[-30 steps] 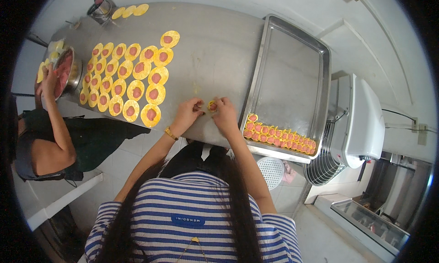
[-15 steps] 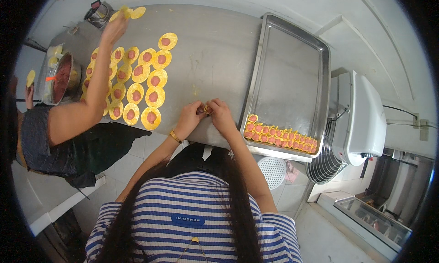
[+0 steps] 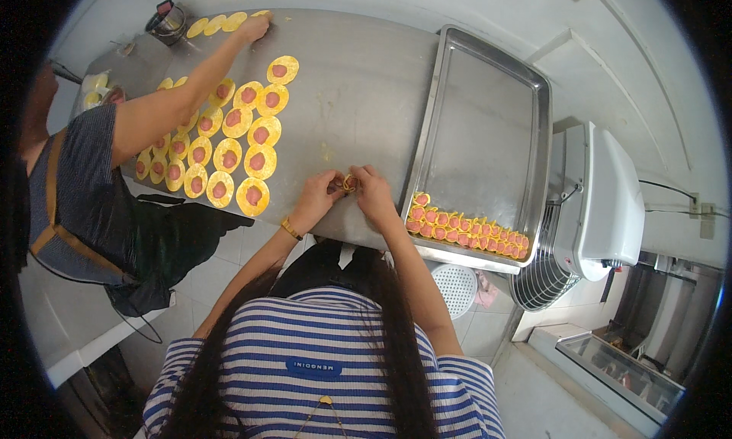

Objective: The person folds yellow dough circles with a pink filling into small pastries and places them on a metal tray. Another person adds filling to additional dough circles on the table. The finished pastries accumulate on the tray.

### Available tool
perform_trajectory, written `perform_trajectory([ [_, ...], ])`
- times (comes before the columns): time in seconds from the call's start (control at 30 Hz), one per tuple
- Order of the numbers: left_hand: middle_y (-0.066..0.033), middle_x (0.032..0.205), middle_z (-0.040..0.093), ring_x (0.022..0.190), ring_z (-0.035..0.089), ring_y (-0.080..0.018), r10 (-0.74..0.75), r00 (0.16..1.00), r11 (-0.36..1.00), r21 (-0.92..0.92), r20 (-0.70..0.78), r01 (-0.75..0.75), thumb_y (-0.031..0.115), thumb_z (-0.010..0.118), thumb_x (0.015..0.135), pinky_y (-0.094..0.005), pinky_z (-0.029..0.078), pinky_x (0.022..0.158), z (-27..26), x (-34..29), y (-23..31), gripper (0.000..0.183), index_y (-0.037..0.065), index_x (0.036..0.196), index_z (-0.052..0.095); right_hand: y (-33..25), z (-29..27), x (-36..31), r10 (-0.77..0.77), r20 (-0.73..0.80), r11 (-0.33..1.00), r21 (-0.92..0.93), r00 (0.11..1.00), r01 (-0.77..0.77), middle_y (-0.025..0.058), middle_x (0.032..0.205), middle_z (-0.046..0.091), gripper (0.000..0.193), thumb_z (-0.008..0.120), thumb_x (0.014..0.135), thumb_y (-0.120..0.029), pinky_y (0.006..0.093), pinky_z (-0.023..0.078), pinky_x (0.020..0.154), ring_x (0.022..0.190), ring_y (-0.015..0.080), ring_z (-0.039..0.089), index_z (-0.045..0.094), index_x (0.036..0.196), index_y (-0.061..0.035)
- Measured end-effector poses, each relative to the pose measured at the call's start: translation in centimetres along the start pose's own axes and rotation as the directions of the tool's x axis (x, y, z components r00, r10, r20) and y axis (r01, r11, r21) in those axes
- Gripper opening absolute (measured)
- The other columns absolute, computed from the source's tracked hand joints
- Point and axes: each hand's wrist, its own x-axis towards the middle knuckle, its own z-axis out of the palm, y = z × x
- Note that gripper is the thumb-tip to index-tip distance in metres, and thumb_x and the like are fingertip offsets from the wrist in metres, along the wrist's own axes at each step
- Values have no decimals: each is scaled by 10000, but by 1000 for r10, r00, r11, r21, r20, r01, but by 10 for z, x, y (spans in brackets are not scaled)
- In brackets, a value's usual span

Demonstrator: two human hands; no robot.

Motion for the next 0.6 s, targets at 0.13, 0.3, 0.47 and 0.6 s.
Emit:
perform_trajectory([
  [0.13, -155, 874, 645, 833, 637, -314, 21, 999, 999, 39, -37, -20, 5, 686, 744, -392, 512, 720, 3, -2, -2, 223, 6, 950, 601, -8, -4, -2, -73, 51, 997, 0, 996, 73, 160, 996, 599, 330, 598, 744, 22, 432, 496, 765, 877, 368, 605, 623, 1067, -42],
  [0.3, -163, 866, 641, 803, 632, -329, 58, 997, 996, 67, -60, -54, 8, 677, 747, -409, 508, 713, 4, -4, -1, 217, 8, 951, 600, -18, -2, -4, -33, 91, 992, -120, 995, 44, 159, 1008, 596, 341, 582, 756, 17, 424, 498, 795, 905, 361, 597, 619, 1089, -51],
  [0.47, -191, 870, 632, 798, 622, -360, -32, 981, 997, 66, -193, 46, 44, 612, 800, -425, 500, 712, -36, 15, -8, 170, 8, 965, 616, -21, 2, -5, -161, 105, 938, -294, 981, 186, 148, 1010, 599, 315, 566, 777, 1, 415, 493, 829, 951, 346, 588, 630, 1079, -59],
  [0.6, -225, 882, 622, 813, 615, -379, 107, 896, 956, 292, -431, 27, 78, 543, 855, -424, 491, 719, -108, 83, -35, 155, 17, 958, 642, -24, -1, -1, -74, 139, 979, -176, 987, 98, 137, 1035, 602, 311, 595, 758, 4, 408, 496, 843, 960, 336, 595, 654, 1057, -59],
])
